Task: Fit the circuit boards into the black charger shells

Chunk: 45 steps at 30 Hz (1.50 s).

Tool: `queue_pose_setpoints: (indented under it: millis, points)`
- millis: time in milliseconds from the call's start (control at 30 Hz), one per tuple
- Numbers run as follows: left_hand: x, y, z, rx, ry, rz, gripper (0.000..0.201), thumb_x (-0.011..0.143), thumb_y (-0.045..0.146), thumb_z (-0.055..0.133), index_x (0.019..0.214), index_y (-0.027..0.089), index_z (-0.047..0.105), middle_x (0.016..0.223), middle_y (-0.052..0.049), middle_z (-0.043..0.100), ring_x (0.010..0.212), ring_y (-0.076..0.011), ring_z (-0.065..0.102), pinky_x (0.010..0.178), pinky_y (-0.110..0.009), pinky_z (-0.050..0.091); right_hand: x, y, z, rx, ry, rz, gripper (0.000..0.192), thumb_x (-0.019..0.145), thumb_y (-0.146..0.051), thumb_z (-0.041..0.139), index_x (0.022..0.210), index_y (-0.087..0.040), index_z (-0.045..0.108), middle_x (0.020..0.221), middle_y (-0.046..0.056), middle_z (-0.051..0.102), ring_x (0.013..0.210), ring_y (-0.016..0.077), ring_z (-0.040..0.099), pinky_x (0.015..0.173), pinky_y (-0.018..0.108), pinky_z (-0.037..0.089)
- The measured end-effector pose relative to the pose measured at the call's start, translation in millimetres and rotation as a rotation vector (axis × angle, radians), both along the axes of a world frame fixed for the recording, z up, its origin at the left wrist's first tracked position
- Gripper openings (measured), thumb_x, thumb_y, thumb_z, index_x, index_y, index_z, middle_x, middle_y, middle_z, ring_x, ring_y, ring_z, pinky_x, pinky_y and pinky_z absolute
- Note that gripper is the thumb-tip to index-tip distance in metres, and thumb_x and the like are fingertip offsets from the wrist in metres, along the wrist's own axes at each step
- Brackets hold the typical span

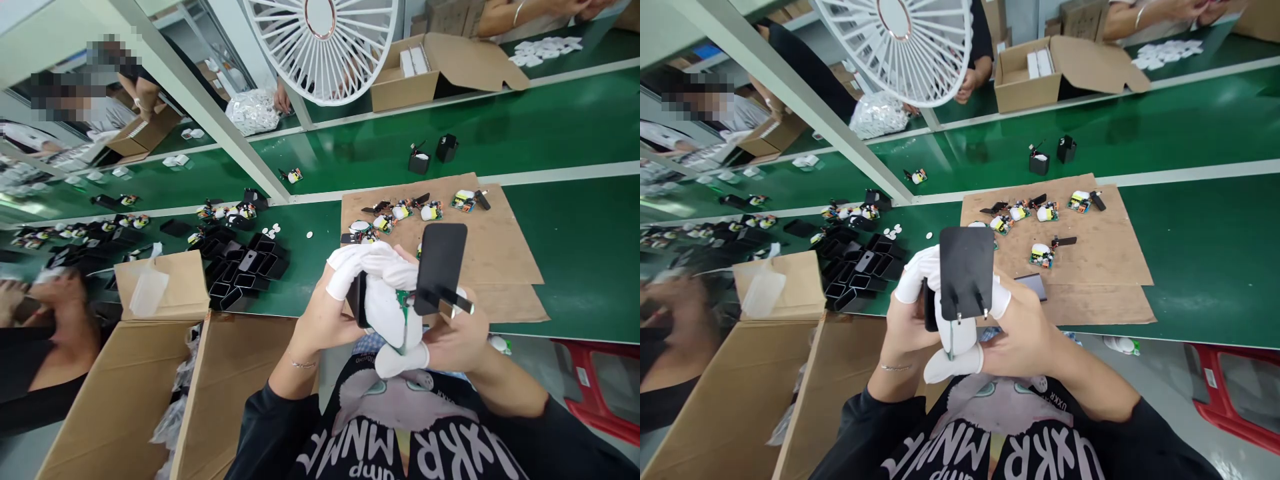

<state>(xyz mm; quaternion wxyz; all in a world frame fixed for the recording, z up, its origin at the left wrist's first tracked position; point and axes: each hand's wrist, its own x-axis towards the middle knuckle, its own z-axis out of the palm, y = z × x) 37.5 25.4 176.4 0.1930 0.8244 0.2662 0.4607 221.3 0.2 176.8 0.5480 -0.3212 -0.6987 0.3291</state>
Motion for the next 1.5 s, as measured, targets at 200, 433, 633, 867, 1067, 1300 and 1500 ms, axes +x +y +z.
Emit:
queue_pose_setpoints:
  millis: [200,433,633,867,1067,1300,1500]
  points:
    - [-0.2,2.2,-8.4,0.061,-0.011,0.000,0.079,0.079,0.038,0.076,0.147,0.025,0.039,0.135,-0.012,0.058,0.124,-0.0299,0.058,0.105,-0.046,0.051,-0.2,2.7,17.1,0.239,-0.068,0.009,0.036,0.080,-0.041,0.078,0.111,-0.027,0.068,0.083,0.001,0.072,0.073,0.0201,0.070,0.071,0.028,0.063]
    - [-1.2,3.5,-8.4,0.054,0.007,-0.007,0.077,0.080,0.033,0.072,0.149,0.030,0.036,0.135,-0.011,0.059,0.121,-0.0304,0.061,0.101,-0.048,0.054,-4.5,5.8,18.4,0.279,-0.028,0.004,0.044,0.079,-0.037,0.081,0.118,-0.026,0.065,0.075,0.002,0.069,0.085,0.0253,0.072,0.069,0.031,0.062]
    - [-3.5,0.9,-15.1,0.040,0.001,0.016,0.082,0.079,0.041,0.075,0.150,0.033,0.034,0.134,-0.010,0.059,0.121,-0.0296,0.060,0.101,-0.049,0.054,-3.1,4.3,12.1,0.264,-0.017,-0.007,0.031,0.078,-0.041,0.080,0.101,-0.024,0.068,0.088,0.004,0.070,0.088,0.0231,0.071,0.080,0.032,0.061]
    - [-3.9,-1.7,-21.0,-0.015,-0.046,0.061,0.079,0.076,0.046,0.078,0.144,0.030,0.042,0.133,-0.010,0.060,0.122,-0.0283,0.060,0.105,-0.046,0.052,-0.8,1.8,11.9,0.247,-0.075,-0.034,0.066,0.080,-0.041,0.079,0.139,-0.028,0.052,0.126,0.008,0.065,0.111,0.0263,0.067,0.098,0.037,0.056]
    - [-2.8,0.2,-19.7,-0.070,-0.029,0.073,0.078,0.073,0.054,0.078,0.139,0.028,0.046,0.130,-0.009,0.061,0.119,-0.0295,0.061,0.102,-0.046,0.053,1.3,1.9,16.8,0.302,-0.146,-0.085,0.065,0.085,-0.039,0.075,0.142,-0.026,0.047,0.120,0.010,0.066,0.114,0.0268,0.065,0.101,0.038,0.055]
    - [2.1,-3.1,-22.9,-0.184,-0.106,0.122,0.078,0.066,0.060,0.081,0.131,0.028,0.052,0.123,-0.010,0.063,0.116,-0.0325,0.062,0.102,-0.050,0.053,1.5,2.2,18.0,0.297,-0.178,-0.107,0.061,0.084,-0.037,0.076,0.138,-0.025,0.051,0.114,0.010,0.066,0.112,0.0268,0.064,0.097,0.037,0.056]
    - [1.4,-2.7,-23.5,-0.142,-0.115,0.113,0.077,0.069,0.048,0.083,0.136,0.030,0.050,0.127,-0.008,0.062,0.116,-0.0292,0.062,0.101,-0.044,0.053,4.7,7.8,19.9,0.243,-0.172,-0.062,0.056,0.083,-0.040,0.076,0.134,-0.027,0.057,0.117,0.009,0.068,0.105,0.0263,0.067,0.096,0.040,0.056]
